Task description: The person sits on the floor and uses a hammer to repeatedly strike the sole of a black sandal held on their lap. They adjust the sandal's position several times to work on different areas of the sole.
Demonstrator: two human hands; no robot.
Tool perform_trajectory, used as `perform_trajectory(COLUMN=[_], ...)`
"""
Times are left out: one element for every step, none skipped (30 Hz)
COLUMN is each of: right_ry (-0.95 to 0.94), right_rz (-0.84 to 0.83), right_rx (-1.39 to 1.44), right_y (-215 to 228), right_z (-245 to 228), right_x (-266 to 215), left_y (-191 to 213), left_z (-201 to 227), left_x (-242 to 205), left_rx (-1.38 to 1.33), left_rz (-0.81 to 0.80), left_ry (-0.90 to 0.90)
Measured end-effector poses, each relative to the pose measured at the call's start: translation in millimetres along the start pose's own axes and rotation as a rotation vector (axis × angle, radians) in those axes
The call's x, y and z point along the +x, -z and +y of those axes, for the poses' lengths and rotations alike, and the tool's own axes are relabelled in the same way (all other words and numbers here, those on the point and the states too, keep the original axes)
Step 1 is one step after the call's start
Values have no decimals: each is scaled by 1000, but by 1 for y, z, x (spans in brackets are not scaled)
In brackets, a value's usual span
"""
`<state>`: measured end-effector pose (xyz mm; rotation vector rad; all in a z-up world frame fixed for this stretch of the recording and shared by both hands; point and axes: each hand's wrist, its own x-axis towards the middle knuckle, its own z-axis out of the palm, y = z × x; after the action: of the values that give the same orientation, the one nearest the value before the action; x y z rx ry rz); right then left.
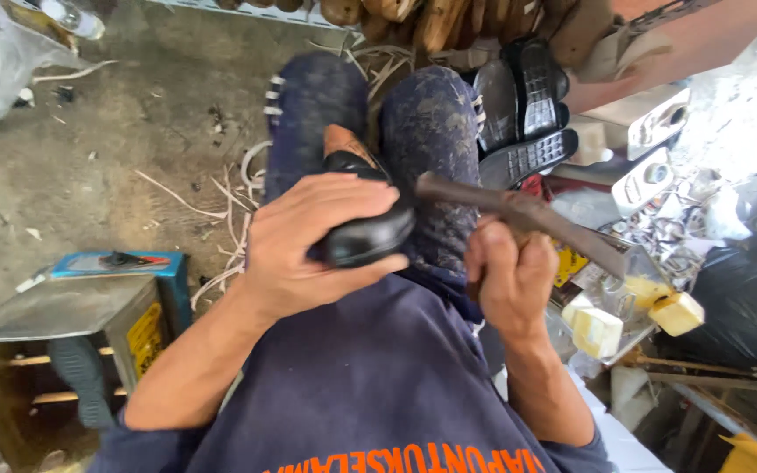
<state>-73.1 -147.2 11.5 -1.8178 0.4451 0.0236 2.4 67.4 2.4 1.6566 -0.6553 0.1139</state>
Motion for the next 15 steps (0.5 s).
perform_trajectory(right_ry=[-11,-18,-3,13,3,36,77,76,48,20,-3,41,108,108,155], right_rz=[101,104,158,211,237,233,228,253,231,209,203,145,98,104,68], right_rx=[-23,-38,-12,13,3,-102,-195,-193,-234,-274,-279,-339,-395,-397,-363], right_y=[8,18,28,41,49,58,61,66,72,77,78,79,81,87,92], right_z=[4,14,25,35,35,34,35,36,36,37,34,31,29,27,24], right_x=[2,2,0,-2,-3,-4,1,3,2,1,1,1,10,10,8], left_y=[-10,-27,-47,-69,-80,-91,-98,-98,-98,-97,-101,-104,-109,-111,-112], left_z=[8,-4,-16,-27,-40,-52,-69,-67,-64,-62,-63,-64,-69,-73,-75], left_x=[12,16,21,27,26,26,29,31,30,28,26,24,30,31,30], left_rx=[114,99,257,416,392,392,405,395,395,395,384,428,479,475,520], left_rz=[30,34,-65,-163,-178,-224,-269,-283,-297,-311,-322,-299,-266,-267,-285], left_ry=[-64,-58,-19,16,8,-35,-90,-108,-99,-90,-71,-100,-153,-157,-145])
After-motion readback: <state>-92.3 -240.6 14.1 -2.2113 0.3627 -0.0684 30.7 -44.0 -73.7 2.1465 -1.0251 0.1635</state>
